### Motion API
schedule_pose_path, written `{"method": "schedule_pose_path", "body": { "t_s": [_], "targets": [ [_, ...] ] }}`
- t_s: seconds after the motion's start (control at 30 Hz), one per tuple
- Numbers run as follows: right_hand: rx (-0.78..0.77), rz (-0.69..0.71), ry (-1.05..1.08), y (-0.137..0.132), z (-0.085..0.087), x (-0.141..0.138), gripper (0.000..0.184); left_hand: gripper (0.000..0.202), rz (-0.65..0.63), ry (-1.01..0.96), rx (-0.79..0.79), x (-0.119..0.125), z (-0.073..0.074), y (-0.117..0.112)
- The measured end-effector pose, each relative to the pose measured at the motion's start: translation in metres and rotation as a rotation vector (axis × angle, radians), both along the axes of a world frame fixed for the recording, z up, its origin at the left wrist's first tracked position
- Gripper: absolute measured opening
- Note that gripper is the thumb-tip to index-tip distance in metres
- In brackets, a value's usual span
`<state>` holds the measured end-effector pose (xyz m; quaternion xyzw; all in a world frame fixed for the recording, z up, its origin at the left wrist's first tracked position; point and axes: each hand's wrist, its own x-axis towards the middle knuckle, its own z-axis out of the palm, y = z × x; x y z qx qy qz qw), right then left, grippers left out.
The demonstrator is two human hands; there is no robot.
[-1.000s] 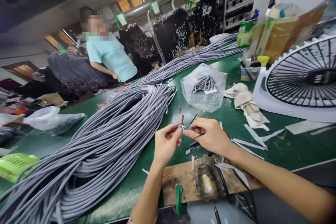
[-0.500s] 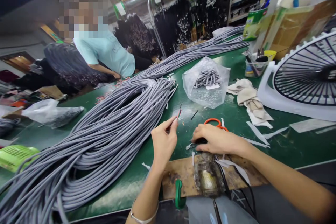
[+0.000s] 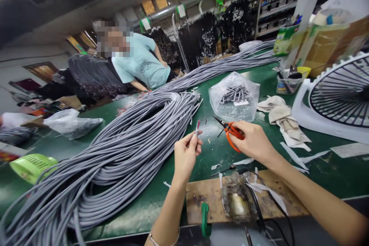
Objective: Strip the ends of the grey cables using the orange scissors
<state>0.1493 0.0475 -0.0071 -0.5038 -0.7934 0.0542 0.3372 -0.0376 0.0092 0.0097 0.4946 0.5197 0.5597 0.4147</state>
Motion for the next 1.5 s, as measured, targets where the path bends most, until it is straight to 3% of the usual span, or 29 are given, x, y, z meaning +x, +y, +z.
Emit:
{"method": "schedule_pose_path", "body": {
  "t_s": [0.07,0.17,0.4,0.63,0.7,0.8,0.9,1.0,1.17,1.3,1.5],
  "targets": [
    [0.063,0.094,0.148,-0.004,0.002,-0.004,0.012,0.031,-0.044,-0.099,-0.016,-0.001,0.002,0.000],
    [0.083,0.178,0.161,-0.009,0.001,-0.010,0.020,0.030,-0.090,-0.160,-0.029,0.000,0.002,-0.002],
    [0.207,0.102,0.020,-0.008,-0.007,-0.012,0.021,0.026,-0.121,0.004,-0.031,0.008,0.000,-0.005],
    [0.210,0.093,-0.182,-0.014,-0.006,-0.007,0.005,0.024,-0.148,-0.188,-0.138,0.007,0.001,-0.002],
    [0.130,0.107,-0.091,-0.014,-0.004,-0.008,0.012,0.025,-0.114,-0.207,-0.128,0.008,0.002,-0.002],
    [0.006,0.084,0.266,-0.012,-0.002,-0.013,0.029,0.030,-0.071,-0.129,-0.090,0.012,0.001,-0.003],
    [-0.138,0.147,0.617,-0.009,-0.002,-0.018,0.025,0.029,-0.044,-0.047,-0.089,0.020,-0.001,-0.005],
    [-0.244,0.207,0.812,-0.008,-0.002,-0.021,0.023,0.028,-0.020,-0.014,-0.099,0.026,-0.004,-0.007],
    [-0.251,0.191,0.921,-0.012,0.000,-0.021,0.019,0.031,-0.050,-0.085,-0.069,0.034,-0.010,-0.007],
    [-0.285,0.296,0.947,-0.015,0.003,-0.021,0.016,0.047,-0.069,-0.230,-0.088,0.041,-0.013,-0.005],
    [-0.299,0.324,0.948,-0.017,0.003,-0.023,0.017,0.029,-0.064,-0.307,-0.070,0.042,-0.013,-0.004]
  ]
}}
